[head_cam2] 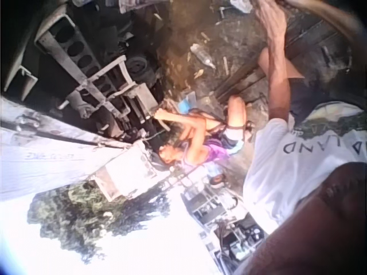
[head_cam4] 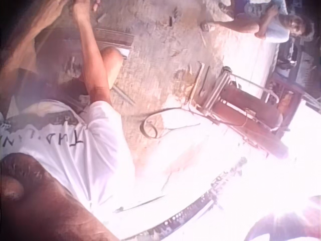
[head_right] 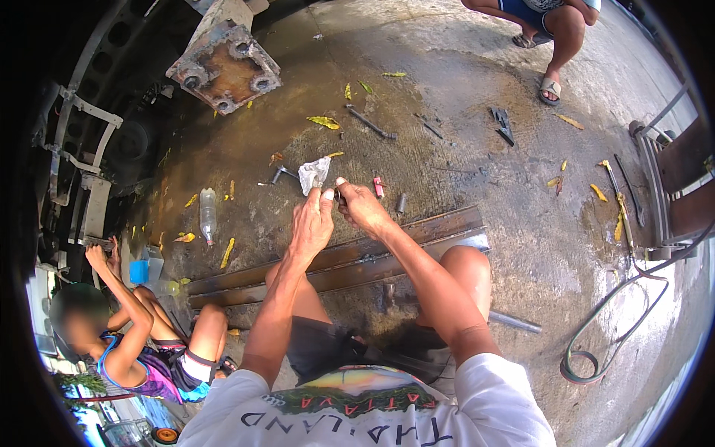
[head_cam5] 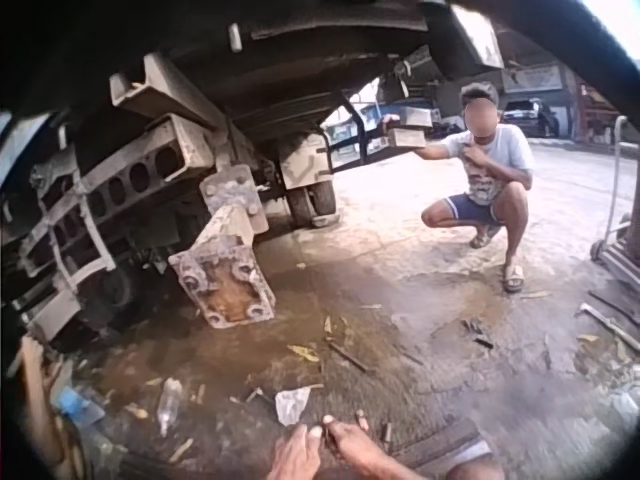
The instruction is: The person sits on the ground and uses a small tool to scrape and clean a rusty metal part. They repeatedly scrape the surface and wipe it with a cloth, while another person works nearby.
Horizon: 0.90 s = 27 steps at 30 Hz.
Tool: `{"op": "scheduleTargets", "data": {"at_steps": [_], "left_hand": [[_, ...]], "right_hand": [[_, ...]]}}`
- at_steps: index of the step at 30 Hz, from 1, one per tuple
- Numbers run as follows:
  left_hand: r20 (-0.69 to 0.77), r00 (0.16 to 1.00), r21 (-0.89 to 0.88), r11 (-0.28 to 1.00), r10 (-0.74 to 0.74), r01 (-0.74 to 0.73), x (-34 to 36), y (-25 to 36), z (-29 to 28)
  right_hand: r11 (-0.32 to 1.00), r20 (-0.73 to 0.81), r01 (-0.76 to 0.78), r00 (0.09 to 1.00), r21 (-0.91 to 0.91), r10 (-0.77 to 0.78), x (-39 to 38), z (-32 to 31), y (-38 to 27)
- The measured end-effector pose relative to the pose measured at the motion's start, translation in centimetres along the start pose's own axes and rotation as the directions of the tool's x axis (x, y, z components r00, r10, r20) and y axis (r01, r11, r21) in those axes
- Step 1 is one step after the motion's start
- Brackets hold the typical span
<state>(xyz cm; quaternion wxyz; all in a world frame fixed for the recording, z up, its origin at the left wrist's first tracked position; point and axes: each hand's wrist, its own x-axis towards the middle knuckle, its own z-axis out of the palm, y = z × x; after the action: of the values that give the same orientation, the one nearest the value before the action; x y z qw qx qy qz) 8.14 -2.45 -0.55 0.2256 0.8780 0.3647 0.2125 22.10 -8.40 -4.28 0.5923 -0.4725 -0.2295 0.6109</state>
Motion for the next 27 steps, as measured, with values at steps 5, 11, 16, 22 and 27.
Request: {"op": "scheduleTargets", "data": {"at_steps": [5, 11, 16, 22, 27], "left_hand": [[0.092, 0.983, 0.160, 0.972, 0.156, -0.170, -2.2, -1.9, 0.1], [0.216, 0.951, 0.310, 0.908, 0.220, -0.281, -5.6, -4.5, -0.8], [0.167, 0.963, 0.330, 0.908, 0.213, -0.258, -6.8, -5.9, -0.6], [0.089, 0.994, 0.283, 0.955, 0.070, -0.093, -6.6, -6.0, 0.4], [0.029, 0.999, 0.178, 0.984, -0.038, 0.032, -5.8, -5.5, 1.5]], "right_hand": [[0.953, -0.027, -0.302, 0.953, 0.021, 0.302, 0.3, 0.5, 2.2], [0.864, 0.035, -0.494, 0.866, -0.094, 0.499, -0.6, 1.5, 3.8], [0.896, 0.037, -0.410, 0.906, -0.173, 0.422, 0.2, 2.6, 6.8], [0.911, 0.056, -0.402, 0.911, -0.094, 0.408, -0.9, 3.1, 4.1], [0.956, -0.046, -0.269, 0.963, -0.115, 0.265, 1.2, 2.2, 7.5]]}}
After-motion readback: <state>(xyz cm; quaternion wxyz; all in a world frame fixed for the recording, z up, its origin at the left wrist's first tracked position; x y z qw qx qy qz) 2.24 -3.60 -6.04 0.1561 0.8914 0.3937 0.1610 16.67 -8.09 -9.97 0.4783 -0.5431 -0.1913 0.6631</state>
